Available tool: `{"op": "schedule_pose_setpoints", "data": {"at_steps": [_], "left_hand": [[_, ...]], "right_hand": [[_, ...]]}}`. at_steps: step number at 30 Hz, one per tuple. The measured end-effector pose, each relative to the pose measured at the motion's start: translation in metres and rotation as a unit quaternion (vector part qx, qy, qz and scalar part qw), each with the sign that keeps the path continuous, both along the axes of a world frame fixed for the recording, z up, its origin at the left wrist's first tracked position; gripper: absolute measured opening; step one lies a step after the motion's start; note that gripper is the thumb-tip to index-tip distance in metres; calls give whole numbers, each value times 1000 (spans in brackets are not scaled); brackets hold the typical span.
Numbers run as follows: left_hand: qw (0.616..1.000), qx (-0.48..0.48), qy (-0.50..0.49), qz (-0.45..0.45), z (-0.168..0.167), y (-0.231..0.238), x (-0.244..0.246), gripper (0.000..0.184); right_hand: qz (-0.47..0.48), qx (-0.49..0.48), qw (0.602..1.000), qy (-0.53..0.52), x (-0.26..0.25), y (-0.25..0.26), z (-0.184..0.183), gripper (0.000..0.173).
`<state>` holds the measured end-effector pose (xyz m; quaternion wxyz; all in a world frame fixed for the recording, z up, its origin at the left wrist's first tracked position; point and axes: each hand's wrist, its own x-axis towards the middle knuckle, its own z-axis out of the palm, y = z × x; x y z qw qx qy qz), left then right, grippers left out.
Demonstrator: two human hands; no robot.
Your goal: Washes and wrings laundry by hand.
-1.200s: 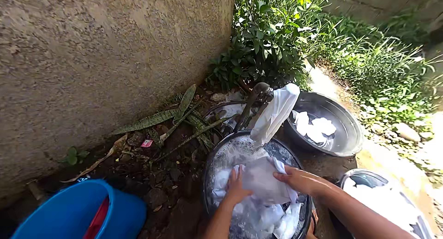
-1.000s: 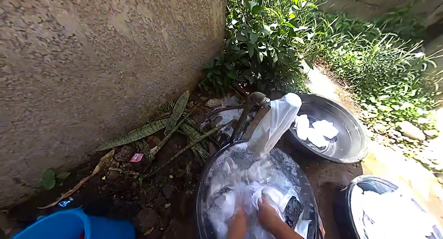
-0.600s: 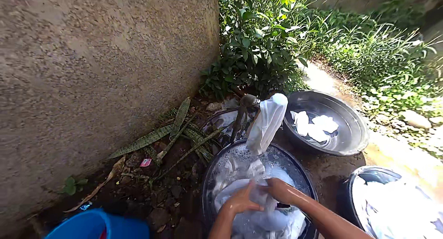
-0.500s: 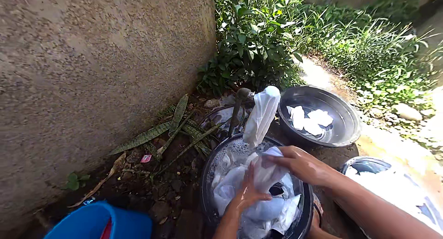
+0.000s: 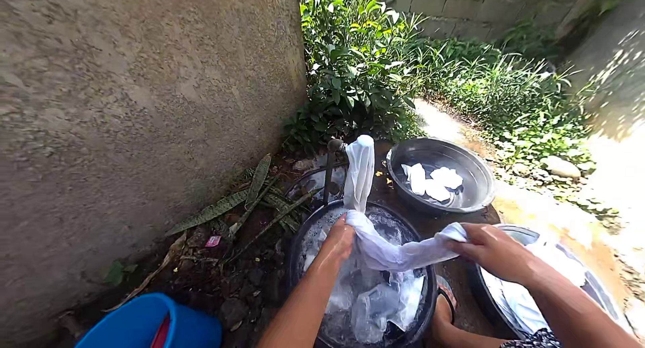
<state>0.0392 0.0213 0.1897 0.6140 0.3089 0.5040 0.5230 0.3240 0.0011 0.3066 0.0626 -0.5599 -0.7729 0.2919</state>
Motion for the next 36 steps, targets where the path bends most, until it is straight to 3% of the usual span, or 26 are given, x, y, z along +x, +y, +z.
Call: {"op": "schedule_pose_setpoints", "data": {"at_steps": [2,3,5,6,7,8,9,10,11,12,14,16,19,22,25,27,28,30,31,32,33,34,36], "left_hand": [[998,21,-57,-23,26,-4,7,51],[995,40,-89,-37,37,-6,10,54],[981,87,-165,-61,49,-14,16,61],[969,108,-211,-66,53,-17,19,61],[954,123,-266,-59,55,-21,21,55],[932,129,-337,-41,55,-25,22,46],[904,128,-407,-16,53,-29,22,35],[881,129,-456,10,48,-31,19,33],[869,130,-475,39,40,-35,15,43],[871,121,-468,86,29,-38,9,55],[885,74,-421,185,-2,-35,-2,65],[903,2,-359,237,-47,-31,-3,57],[935,-52,-305,175,-101,-40,18,52],[917,-34,-380,114,-121,-49,47,70],[879,-12,-459,128,-124,-43,52,86],[897,-31,-413,153,-116,-30,41,80],[915,-46,-369,158,-112,-22,34,71],[946,-48,-281,153,-108,-6,22,52],[961,-46,-228,150,-107,0,18,46],[972,-51,-175,151,-105,5,15,42],[979,-59,-125,150,-102,8,15,41],[984,-64,-82,145,-100,9,16,40],[990,-61,-30,125,-99,4,20,40]], "right_hand": [[15,-73,989,-125,-16,13,-64,39],[8,-83,989,-122,-24,17,-95,57],[-16,-98,995,-19,-42,17,-144,112],[-24,-94,993,68,-53,15,-165,127],[-39,-77,981,174,-66,12,-183,127],[-71,-56,957,275,-82,8,-194,110],[-114,-46,924,363,-97,3,-197,80],[-174,-61,873,451,-108,-1,-196,49],[-240,-83,801,543,-118,-5,-190,27],[-288,-109,725,616,-124,-7,-182,21],[-319,-138,613,710,-128,-4,-169,23],[-315,-154,571,742,-132,-4,-154,31],[-323,-210,506,771,-152,-13,-140,28],[-308,-262,426,810,-163,-16,-154,29],[-278,-274,374,841,-154,-17,-180,27],[-284,-262,377,842,-135,-18,-196,22],[-298,-251,396,832,-123,-20,-203,21],[-326,-227,497,772,-98,-25,-222,27],[-330,-237,551,729,-86,-28,-232,42],[-335,-269,578,694,-77,-31,-239,61],[-338,-315,576,674,-72,-34,-246,76],[-340,-362,560,663,-71,-36,-253,80],[-367,-432,535,626,-82,-30,-260,62]]}}
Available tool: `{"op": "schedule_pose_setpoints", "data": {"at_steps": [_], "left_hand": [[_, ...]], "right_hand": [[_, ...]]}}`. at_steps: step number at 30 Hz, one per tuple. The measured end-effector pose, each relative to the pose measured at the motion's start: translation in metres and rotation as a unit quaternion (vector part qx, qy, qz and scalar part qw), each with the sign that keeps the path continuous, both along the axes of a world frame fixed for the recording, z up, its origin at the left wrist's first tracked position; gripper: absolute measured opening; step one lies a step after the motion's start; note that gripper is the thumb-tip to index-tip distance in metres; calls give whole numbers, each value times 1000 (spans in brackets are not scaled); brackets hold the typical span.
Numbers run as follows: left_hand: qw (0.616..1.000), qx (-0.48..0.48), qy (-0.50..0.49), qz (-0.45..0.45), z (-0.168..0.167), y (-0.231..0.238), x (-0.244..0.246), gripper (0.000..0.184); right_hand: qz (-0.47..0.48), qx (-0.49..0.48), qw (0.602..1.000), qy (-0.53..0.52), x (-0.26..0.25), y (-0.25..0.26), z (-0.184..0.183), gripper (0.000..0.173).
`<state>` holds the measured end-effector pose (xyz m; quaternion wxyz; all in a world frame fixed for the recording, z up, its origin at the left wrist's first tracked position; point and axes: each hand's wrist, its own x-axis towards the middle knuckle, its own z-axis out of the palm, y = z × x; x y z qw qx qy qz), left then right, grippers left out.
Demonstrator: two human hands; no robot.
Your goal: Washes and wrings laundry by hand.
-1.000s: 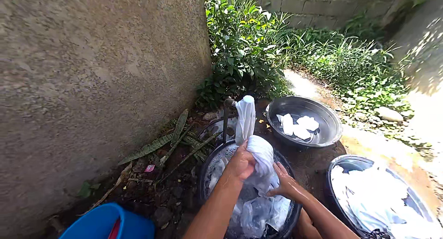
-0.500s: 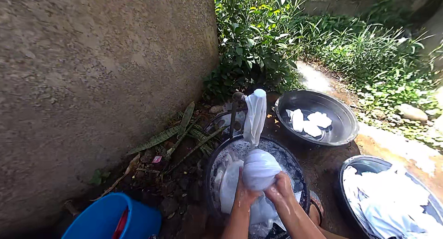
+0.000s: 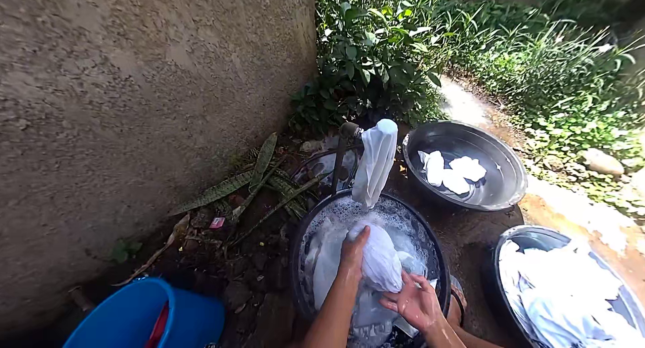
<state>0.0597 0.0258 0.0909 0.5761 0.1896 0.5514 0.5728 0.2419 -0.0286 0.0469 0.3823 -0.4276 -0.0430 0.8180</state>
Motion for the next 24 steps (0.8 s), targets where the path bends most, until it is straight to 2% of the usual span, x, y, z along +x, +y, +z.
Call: {"op": "schedule_pose_setpoints", "data": {"at_steps": [2,3,6,8,11,13,15,16,19,22,24], "left_hand": [[1000,-11,-8,-6,-12,-7,4,39],[999,-27,-29,-2,-23,-10,5,38],[985,-84,-151,25,-73,-21,-6,46],[971,-116,-201,59,-105,-31,-13,51],[965,-168,-185,86,-133,-47,-13,51],[959,-193,-184,92,-138,-52,-9,51],[956,-197,-202,79,-135,-56,-6,54],[955,-191,-217,70,-131,-56,-4,57],[951,-153,-263,61,-99,-53,5,64],[956,-42,-277,84,-49,-36,6,46],[964,12,-260,62,-18,-24,2,31]], "right_hand": [[34,-64,995,-66,-20,13,-3,68],[39,-85,990,-107,-29,20,-9,65],[24,-87,981,-173,-39,27,-47,52],[0,-62,974,-220,-38,27,-79,52],[-1,-28,950,-312,-37,20,-110,60],[20,-45,941,-336,-38,21,-109,60],[17,-27,956,-293,-37,21,-83,54],[17,5,969,-244,-32,20,-63,60],[-21,93,991,-95,-23,10,-13,59],[-90,104,990,11,-13,0,4,59],[-101,71,992,7,-3,-3,7,52]]}}
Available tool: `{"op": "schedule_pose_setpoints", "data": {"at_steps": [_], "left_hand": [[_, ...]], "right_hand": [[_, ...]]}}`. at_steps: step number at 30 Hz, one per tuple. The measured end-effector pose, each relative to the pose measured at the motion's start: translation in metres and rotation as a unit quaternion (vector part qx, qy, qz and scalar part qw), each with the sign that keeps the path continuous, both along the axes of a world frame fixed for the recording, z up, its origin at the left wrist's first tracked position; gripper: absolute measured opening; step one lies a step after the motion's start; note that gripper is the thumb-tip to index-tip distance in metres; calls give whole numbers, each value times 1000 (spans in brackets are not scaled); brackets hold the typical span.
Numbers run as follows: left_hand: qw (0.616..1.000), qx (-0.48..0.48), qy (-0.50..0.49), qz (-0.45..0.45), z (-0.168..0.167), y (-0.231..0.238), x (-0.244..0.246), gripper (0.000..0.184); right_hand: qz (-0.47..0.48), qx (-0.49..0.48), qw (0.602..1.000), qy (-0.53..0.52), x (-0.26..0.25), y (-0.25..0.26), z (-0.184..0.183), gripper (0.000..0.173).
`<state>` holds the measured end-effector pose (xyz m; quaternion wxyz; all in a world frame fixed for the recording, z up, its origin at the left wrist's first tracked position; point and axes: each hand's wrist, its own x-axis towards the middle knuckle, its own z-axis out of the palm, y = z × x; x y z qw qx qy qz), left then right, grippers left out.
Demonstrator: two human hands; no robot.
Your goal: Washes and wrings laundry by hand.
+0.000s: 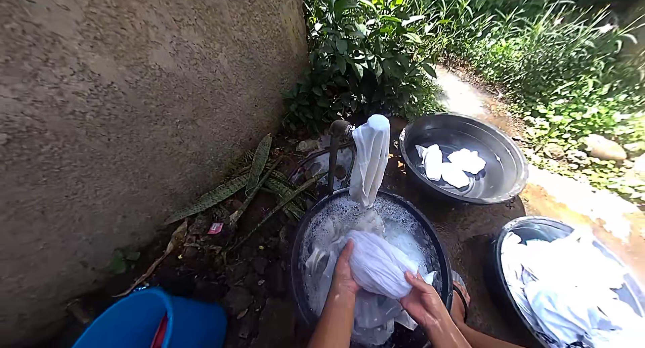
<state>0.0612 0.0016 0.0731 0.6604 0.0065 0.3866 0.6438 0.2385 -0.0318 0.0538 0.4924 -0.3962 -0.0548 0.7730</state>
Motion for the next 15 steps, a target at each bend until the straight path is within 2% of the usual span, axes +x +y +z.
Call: {"op": "schedule_pose_setpoints", "data": {"at_steps": [2,3,5,6,7,8,9,10,12,14,15], "left_hand": [[995,44,71,-53,24,8,-6,23],[987,63,123,-77,31,10,-8,26],[956,116,237,-126,41,8,-9,51],[934,161,278,-159,43,6,-11,66],[912,206,302,-187,42,3,-13,76],[900,236,307,-201,41,-3,-14,84],[902,243,298,-199,40,-12,-16,82],[921,215,279,-166,42,-24,-15,69],[965,126,223,-52,43,-41,-16,40],[984,82,151,37,37,-44,-21,29],[989,60,124,61,35,-42,-24,33]], "right_hand": [[39,-71,996,-44,1,3,7,52],[73,-94,992,-43,-2,5,9,69],[126,-105,986,-17,-14,11,7,102],[132,-99,986,9,-21,16,7,109],[125,-86,988,40,-28,21,10,109],[108,-62,989,84,-35,27,14,101],[105,-9,984,142,-40,33,15,89],[108,38,979,169,-46,38,16,76],[44,50,989,132,-53,43,31,44],[-28,73,996,45,-56,45,47,19],[-41,111,993,1,-58,46,52,15]]}}
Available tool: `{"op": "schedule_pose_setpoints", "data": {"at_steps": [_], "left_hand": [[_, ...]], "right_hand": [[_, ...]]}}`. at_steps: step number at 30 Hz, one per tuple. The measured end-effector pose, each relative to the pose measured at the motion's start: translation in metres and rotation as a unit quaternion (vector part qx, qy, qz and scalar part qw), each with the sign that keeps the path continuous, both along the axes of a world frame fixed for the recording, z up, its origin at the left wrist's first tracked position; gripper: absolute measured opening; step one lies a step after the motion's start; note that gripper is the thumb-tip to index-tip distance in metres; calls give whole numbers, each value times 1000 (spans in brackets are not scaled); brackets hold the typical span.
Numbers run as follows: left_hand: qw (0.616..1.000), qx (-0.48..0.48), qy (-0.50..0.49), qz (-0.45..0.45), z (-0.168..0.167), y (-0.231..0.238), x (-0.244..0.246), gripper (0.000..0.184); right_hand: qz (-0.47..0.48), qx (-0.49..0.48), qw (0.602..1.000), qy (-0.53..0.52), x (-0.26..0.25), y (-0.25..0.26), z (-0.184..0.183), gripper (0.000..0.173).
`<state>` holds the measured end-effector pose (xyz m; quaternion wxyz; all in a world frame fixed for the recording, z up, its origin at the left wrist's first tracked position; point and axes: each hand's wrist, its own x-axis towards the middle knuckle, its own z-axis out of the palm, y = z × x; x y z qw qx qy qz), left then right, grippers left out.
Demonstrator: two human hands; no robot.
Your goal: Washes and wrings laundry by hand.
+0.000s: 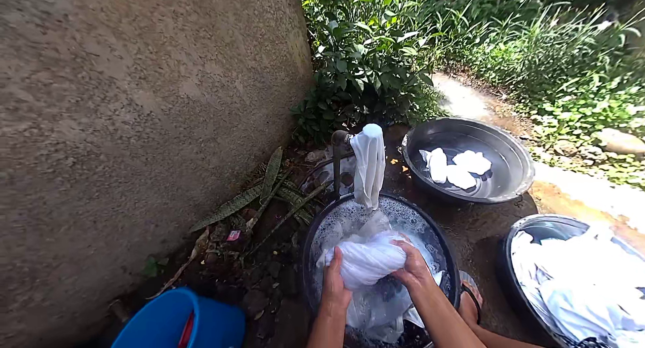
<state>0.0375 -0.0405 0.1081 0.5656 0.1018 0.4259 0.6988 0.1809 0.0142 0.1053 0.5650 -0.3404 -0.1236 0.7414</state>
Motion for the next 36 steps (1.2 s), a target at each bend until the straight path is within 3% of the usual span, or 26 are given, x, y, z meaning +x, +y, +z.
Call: {"op": "schedule_pose_setpoints", "data": {"at_steps": [2,5,9,12,15,16,22,25,29,30,31,34,36], "left_hand": [[997,-49,-53,13,-4,4,-1,45],[989,-101,-105,-29,-13,11,4,52],[966,-166,-162,-118,-24,16,8,54],[934,-226,-187,-205,-47,25,2,69],[923,-252,-172,-236,-75,41,-6,71],[922,-261,-164,-234,-84,48,-8,65],[951,-238,-80,-179,-148,58,-7,35],[950,-276,11,-146,-157,46,-4,36],[917,-349,47,-189,-143,47,-7,43],[910,-355,55,-206,-136,51,-11,43],[907,-340,84,-234,-126,55,-16,48],[875,-198,268,-351,-66,61,-30,69],[783,-78,432,-441,-16,63,-34,60]], "right_hand": [[1,83,996,-42,0,2,3,22],[77,213,970,-86,3,2,8,28],[188,353,913,-78,11,12,-6,19],[174,311,930,-95,24,25,-34,26],[197,203,930,-233,46,42,-56,71],[212,173,919,-284,53,47,-66,74],[281,95,815,-497,61,39,-125,60],[325,97,717,-609,50,25,-151,53],[434,35,583,-686,32,16,-146,44],[464,19,580,-669,32,16,-139,44],[467,4,613,-638,36,17,-136,43],[330,-77,811,-476,47,10,-117,36],[256,-130,891,-351,44,6,-93,49]]}}
